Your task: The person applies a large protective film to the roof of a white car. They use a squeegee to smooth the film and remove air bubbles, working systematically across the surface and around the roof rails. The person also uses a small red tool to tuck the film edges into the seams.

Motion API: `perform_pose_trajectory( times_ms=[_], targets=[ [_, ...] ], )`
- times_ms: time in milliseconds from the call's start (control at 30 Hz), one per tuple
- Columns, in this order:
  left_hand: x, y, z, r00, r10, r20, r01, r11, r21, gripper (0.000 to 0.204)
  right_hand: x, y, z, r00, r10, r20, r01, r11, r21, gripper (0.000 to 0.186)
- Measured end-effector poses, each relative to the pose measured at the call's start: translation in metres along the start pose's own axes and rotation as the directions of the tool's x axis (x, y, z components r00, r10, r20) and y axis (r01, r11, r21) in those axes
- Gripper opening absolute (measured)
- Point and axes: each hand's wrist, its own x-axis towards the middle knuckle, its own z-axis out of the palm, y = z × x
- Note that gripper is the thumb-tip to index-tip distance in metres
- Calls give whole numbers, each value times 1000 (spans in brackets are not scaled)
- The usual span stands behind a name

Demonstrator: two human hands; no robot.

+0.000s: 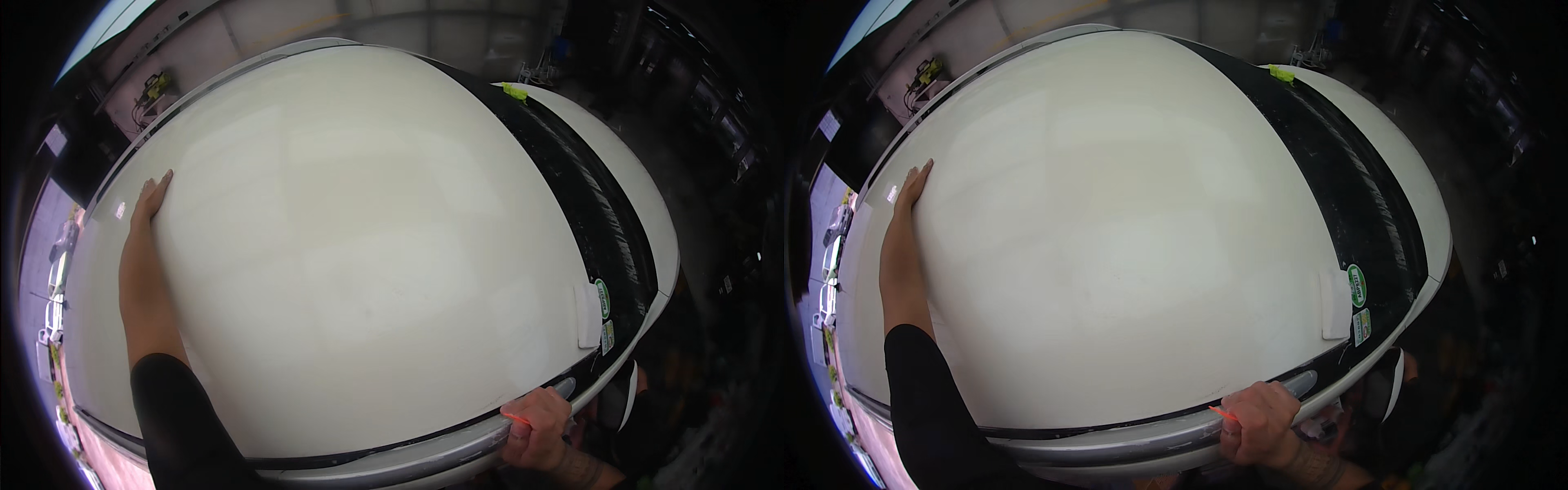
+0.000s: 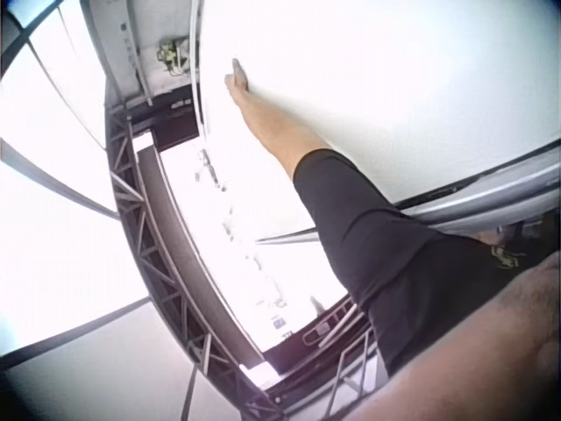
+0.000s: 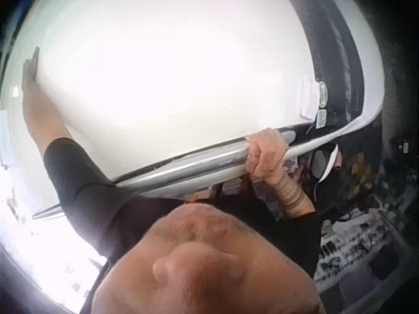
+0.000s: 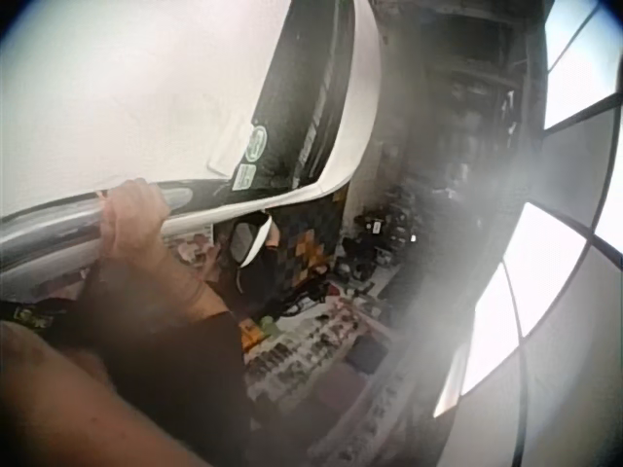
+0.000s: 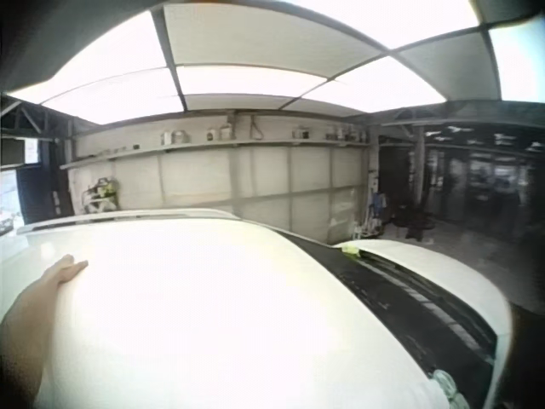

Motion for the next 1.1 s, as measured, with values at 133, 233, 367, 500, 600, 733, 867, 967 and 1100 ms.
perform_pose_trajectory(
  times_ms=[133,233,367,500,600,733,867,967,1100],
  targets=[
    [11,73,13,998,52,42,-52,999,5,110,9,-7,-9,979,76,188,-68,996,-51,15],
    [-10,194,30,973,232,14,-233,972,31,104,5,-6,-7,984,75,160,-71,997,-32,17],
    [-64,349,41,889,450,86,-457,886,80,101,1,-3,3,998,55,4,-55,997,49,18],
    [-146,472,62,757,638,141,-651,754,88,100,2,-2,0,1000,26,-13,-25,998,62,19],
    [-213,538,78,577,785,225,-813,580,59,97,0,-1,-2,1000,9,-23,-7,998,56,21],
    [-308,585,90,229,921,315,-971,240,5,84,2,1,-6,999,-10,-49,12,999,39,19],
    [-298,564,83,264,919,293,-959,284,-27,85,3,1,-8,999,-24,-42,25,999,26,18],
    [-252,513,67,494,833,248,-860,510,1,88,1,1,-8,999,-20,-35,21,999,32,17],
    [-178,393,46,736,664,132,-672,740,26,91,2,-1,-10,998,-33,-56,34,999,20,14]
  ],
)
